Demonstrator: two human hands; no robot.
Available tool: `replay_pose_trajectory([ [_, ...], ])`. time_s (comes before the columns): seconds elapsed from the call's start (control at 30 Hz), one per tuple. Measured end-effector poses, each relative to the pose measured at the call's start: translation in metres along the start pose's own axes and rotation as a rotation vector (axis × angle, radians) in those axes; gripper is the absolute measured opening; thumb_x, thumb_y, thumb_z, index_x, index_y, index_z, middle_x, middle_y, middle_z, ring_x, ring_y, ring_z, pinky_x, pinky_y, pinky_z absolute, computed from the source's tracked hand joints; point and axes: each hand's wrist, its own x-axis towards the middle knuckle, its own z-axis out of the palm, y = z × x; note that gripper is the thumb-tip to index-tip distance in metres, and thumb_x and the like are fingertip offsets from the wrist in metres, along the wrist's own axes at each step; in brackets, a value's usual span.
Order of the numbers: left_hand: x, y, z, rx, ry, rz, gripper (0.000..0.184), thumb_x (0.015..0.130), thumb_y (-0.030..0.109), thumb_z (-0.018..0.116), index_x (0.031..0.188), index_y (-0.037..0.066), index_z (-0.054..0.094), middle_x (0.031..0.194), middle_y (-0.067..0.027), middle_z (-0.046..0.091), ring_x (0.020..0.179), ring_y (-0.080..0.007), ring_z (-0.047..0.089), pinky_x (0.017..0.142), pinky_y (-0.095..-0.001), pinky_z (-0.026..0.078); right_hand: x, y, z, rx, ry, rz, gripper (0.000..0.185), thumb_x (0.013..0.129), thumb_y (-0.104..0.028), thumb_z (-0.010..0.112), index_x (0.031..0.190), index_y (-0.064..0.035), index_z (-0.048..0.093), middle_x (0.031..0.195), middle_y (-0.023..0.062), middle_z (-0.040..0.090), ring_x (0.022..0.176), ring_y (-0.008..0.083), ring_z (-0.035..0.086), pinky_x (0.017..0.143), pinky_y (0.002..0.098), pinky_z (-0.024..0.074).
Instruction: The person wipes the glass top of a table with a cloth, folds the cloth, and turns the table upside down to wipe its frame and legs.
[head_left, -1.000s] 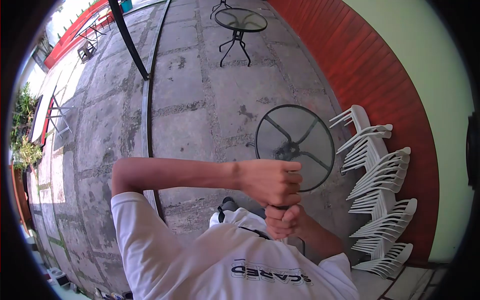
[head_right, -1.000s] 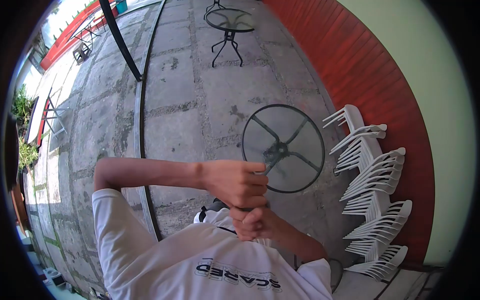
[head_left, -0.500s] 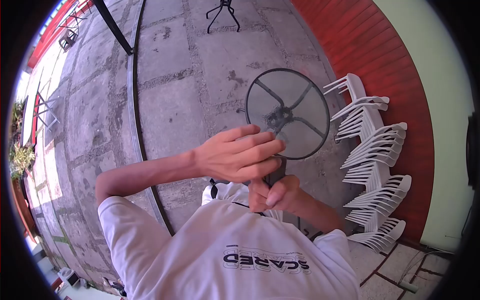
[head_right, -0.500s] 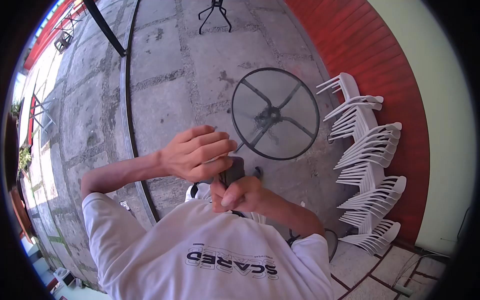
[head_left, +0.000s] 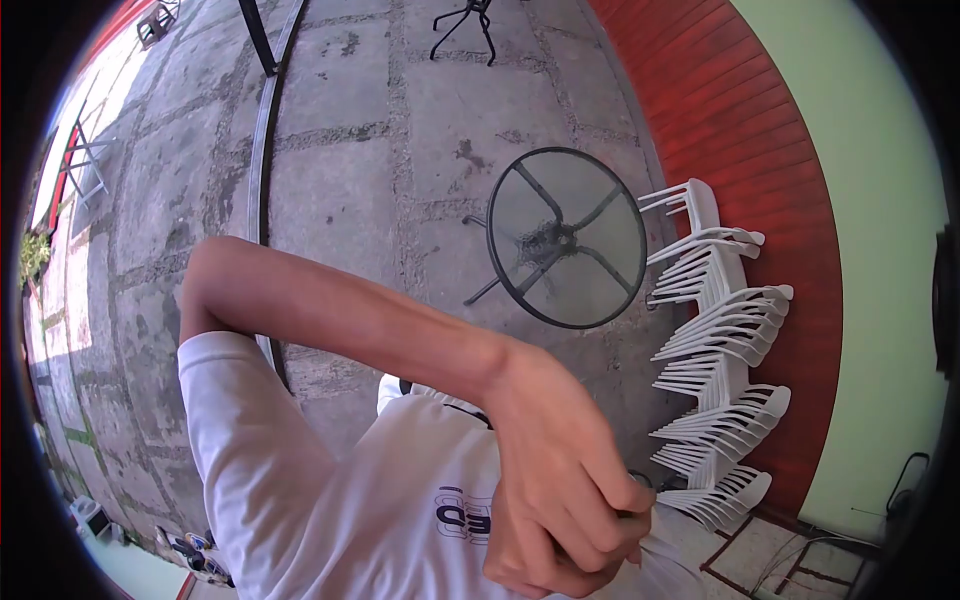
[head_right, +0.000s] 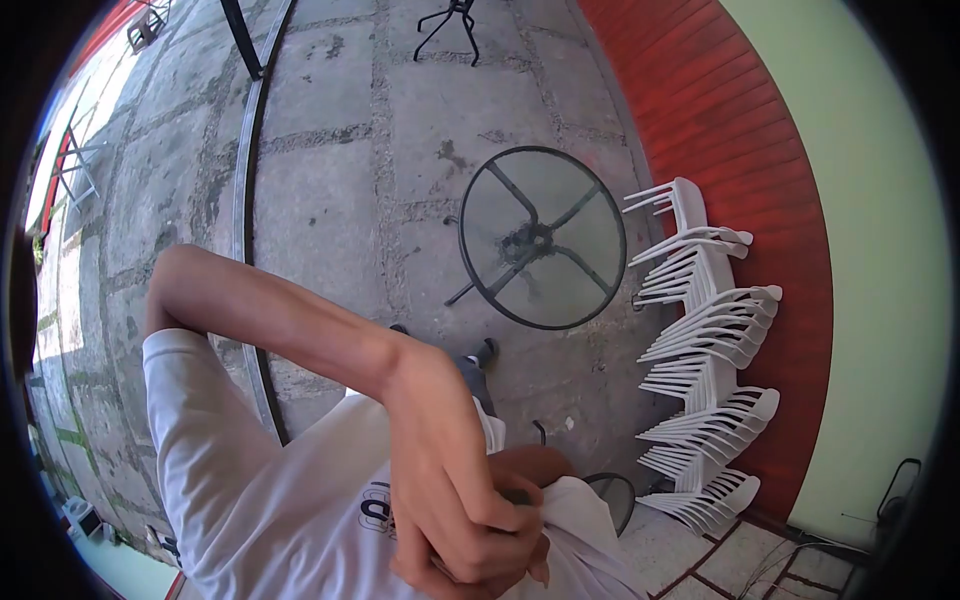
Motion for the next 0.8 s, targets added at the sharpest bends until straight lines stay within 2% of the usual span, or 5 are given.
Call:
replay_pose_trajectory([
  [0.13,0.023,0.005,0.011,-0.134,0.216,-0.175,0.009,0.099,0.011,0.055,0.106,0.008,0.059,0.082,-0.0031,0.056,0.075,-0.0168,0.056,0.069,-0.0314,0.042,-0.005,0.001,0.001,-0.021,0.033,0.038,0.031,0.078,-0.012,0.062,0.058,-0.0112,0.038,0.048,-0.001,0.033,0.042,0.0131,0.029,0.048,0.0317,0.0253],
  [0.27,0.02,-0.002,0.008,-0.096,0.055,-0.1,0.014,0.096,0.017,0.064,0.108,0.009,0.061,0.079,-0.0024,0.057,0.074,-0.0165,0.057,0.067,-0.0307,0.042,-0.008,0.001,0.0,-0.018,0.061,0.052,0.032,0.079,-0.012,0.061,0.057,-0.0113,0.037,0.048,-0.001,0.033,0.042,0.0133,0.028,0.048,0.0319,0.0256],
  [0.4,0.01,0.0,0.042,0.099,0.09,-0.249,0.009,0.089,0.014,0.065,0.083,0.009,0.061,0.064,0.0027,0.055,0.059,-0.0144,0.062,0.063,-0.0331,0.047,-0.009,-0.003,-0.002,-0.035,0.064,0.053,0.033,0.079,-0.013,0.06,0.057,-0.0115,0.037,0.048,-0.001,0.033,0.042,0.0134,0.028,0.048,0.0321,0.0258],
  [0.5,0.0,-0.018,0.052,0.229,0.208,-0.256,0.03,0.09,0.018,0.066,0.064,0.011,0.053,0.053,0.0068,0.04,0.04,-0.0115,0.041,0.048,-0.0308,0.033,-0.011,-0.004,-0.004,-0.058,0.063,0.055,0.033,0.08,-0.013,0.059,0.056,-0.0116,0.036,0.047,-0.001,0.033,0.042,0.0135,0.028,0.048,0.0322,0.0259],
  [0.8,-0.016,-0.017,0.004,0.298,-0.127,-0.286,0.03,0.087,0.027,0.064,0.062,0.013,0.057,0.059,0.0014,0.052,0.071,-0.0186,0.06,0.086,-0.0437,0.045,-0.01,-0.017,-0.013,-0.056,0.006,0.079,0.035,0.081,-0.014,0.058,0.055,-0.0119,0.035,0.047,-0.001,0.032,0.041,0.0138,0.027,0.048,0.0327,0.0264],
])
